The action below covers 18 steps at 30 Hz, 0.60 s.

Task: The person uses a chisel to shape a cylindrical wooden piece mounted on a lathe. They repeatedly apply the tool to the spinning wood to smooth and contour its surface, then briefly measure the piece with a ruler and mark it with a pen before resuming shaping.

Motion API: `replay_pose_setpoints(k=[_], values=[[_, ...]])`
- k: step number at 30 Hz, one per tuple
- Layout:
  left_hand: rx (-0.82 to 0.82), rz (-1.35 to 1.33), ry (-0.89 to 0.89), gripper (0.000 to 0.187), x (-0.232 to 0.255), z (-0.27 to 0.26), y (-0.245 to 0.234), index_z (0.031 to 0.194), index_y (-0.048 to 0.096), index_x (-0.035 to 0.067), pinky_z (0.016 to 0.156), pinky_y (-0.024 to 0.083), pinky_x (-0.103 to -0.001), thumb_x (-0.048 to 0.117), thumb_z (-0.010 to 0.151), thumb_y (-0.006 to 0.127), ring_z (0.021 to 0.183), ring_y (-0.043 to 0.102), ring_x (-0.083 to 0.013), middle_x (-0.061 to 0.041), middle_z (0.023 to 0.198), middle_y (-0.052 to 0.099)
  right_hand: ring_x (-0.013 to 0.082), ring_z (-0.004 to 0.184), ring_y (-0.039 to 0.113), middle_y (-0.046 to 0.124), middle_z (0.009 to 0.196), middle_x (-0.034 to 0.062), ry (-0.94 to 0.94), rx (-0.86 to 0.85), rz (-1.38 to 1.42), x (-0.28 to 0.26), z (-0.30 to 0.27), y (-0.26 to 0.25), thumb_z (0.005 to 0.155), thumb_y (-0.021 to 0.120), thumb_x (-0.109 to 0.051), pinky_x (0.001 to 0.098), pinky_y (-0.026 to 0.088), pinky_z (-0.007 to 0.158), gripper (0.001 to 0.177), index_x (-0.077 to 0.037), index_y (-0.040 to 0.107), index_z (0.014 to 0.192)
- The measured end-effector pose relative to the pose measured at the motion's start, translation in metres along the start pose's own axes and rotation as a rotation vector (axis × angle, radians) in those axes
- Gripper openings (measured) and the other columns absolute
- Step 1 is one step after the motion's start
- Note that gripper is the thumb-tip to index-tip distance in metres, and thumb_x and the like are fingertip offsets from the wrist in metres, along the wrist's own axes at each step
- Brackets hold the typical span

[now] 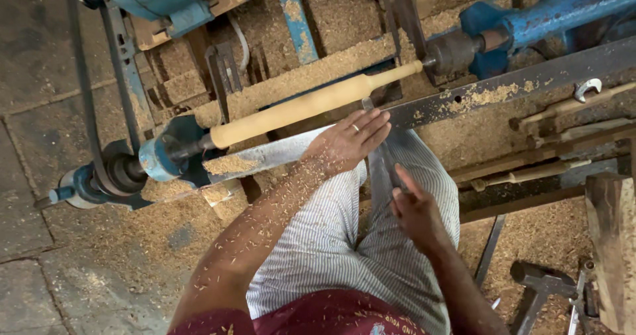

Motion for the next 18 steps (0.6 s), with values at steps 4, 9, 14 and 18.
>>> replay_pose_setpoints(k=[4,9,14,18], values=[[0.148,0.208,-0.016,0.055,0.005,-0.008,-0.001,0.155,0.042,0.001,0.129,0.028,-0.047,0.020,0.105,0.050,0.152,0.038,-0.0306,-0.015,0.162,0.044,0.0079,0.055,0.037,0.041,0.063,-0.0030,-0.113,-0.049,-0.081,0.000,0.011,-0.018,0.099,0.056,-0.012,0.0257,0.036,0.049,0.058,-0.013,0.048,0.156],[0.151,0.151,-0.029,0.055,0.005,-0.008,-0.005,0.154,0.042,-0.001,0.128,0.029,-0.047,0.022,0.105,0.049,0.150,0.041,-0.0312,-0.017,0.161,0.045,0.0073,0.055,0.038,0.046,0.064,-0.0039,-0.041,-0.037,0.081,0.012,0.012,-0.009,0.099,0.054,-0.013,0.0257,0.035,0.049,0.057,-0.014,0.046,0.155],[0.061,0.119,-0.018,0.059,0.002,-0.003,-0.007,0.156,0.036,0.001,0.128,0.029,-0.043,0.018,0.101,0.047,0.152,0.039,-0.0277,-0.013,0.164,0.040,0.0065,0.047,0.036,0.047,0.062,-0.0026,-0.036,-0.008,0.347,0.015,-0.001,0.020,0.099,0.051,-0.013,0.0243,0.031,0.041,0.060,-0.012,0.038,0.158],[0.158,-0.053,-0.083,0.058,0.001,0.000,-0.009,0.157,0.034,0.005,0.128,0.029,-0.040,0.018,0.101,0.044,0.152,0.038,-0.0265,-0.010,0.165,0.038,0.0050,0.046,0.037,0.046,0.062,-0.0041,-0.081,0.030,0.354,0.005,-0.010,0.036,0.100,0.048,-0.014,0.0236,0.032,0.039,0.059,-0.012,0.038,0.159]])
Point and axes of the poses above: each hand's wrist, its own z-axis towards the middle knuckle, its own y-axis out of the palm, x = y × z, the point moved 4 cm from there along z, towards the middle knuckle
